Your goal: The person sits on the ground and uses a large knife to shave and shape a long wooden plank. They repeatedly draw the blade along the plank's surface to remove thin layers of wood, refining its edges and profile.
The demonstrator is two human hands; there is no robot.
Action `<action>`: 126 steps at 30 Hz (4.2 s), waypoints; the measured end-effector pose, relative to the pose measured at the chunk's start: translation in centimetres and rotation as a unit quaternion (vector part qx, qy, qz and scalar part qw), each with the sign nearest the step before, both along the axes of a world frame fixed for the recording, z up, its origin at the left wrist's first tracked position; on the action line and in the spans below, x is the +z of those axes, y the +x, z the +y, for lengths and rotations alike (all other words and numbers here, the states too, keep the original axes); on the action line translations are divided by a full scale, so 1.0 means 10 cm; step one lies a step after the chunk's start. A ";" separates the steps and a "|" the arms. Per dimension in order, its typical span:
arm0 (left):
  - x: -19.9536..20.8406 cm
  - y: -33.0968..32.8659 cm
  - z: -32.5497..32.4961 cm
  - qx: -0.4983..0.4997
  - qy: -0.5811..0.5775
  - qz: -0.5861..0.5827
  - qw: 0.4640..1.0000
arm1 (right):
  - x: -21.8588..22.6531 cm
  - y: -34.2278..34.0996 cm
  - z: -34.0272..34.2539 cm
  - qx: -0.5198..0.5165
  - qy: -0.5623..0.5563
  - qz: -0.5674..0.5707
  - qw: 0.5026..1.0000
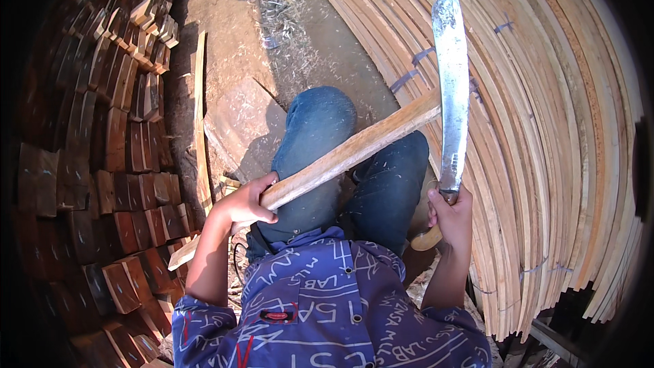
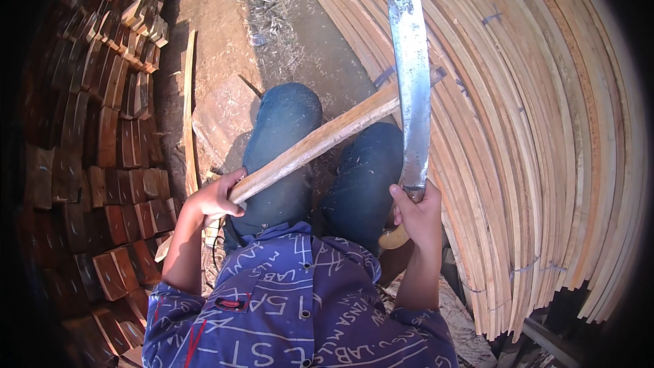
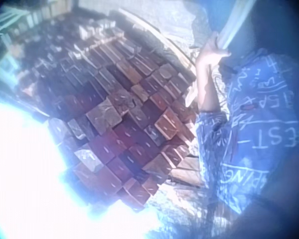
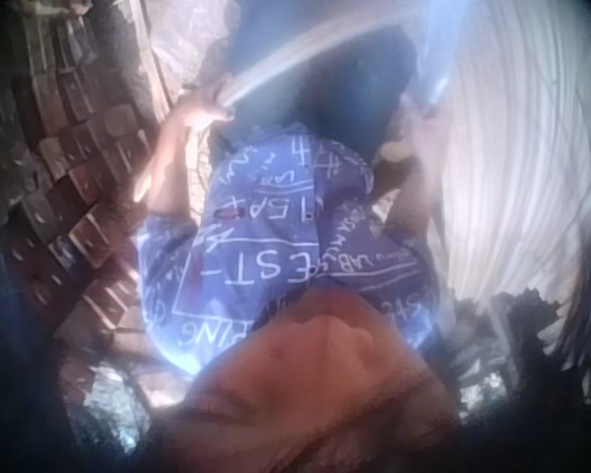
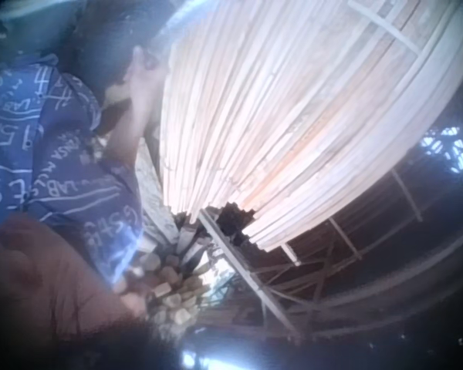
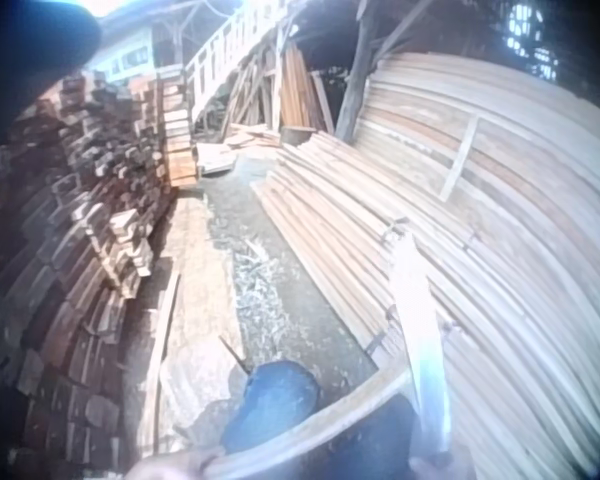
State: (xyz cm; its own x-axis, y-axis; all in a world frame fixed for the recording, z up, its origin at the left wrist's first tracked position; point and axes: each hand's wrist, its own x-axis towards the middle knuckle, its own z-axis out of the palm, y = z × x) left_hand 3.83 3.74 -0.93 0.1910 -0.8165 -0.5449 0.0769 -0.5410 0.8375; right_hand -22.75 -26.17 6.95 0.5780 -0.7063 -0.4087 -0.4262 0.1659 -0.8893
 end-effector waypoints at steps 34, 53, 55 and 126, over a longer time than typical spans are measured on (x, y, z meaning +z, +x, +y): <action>0.09 0.03 -0.06 -0.004 0.000 0.008 1.000 | -0.15 0.14 0.34 0.119 -0.061 0.051 0.990; 0.06 0.02 -0.05 0.022 0.011 0.040 0.999 | -0.11 0.19 0.37 0.123 0.018 0.035 0.992; 0.04 0.02 -0.05 0.029 -0.001 0.029 0.999 | -0.02 0.24 0.29 0.096 0.027 0.017 0.995; -0.07 0.09 -0.06 0.030 -0.002 0.137 0.990 | -0.12 0.21 0.32 0.108 -0.004 0.054 0.993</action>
State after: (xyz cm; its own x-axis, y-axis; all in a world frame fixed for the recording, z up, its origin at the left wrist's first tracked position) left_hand 4.72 3.10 -1.68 0.0849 -0.8104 -0.5797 0.3332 -0.5252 0.7830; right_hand -20.69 -22.98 5.79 0.6687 -0.5745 -0.4721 -0.5446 0.0539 -0.8370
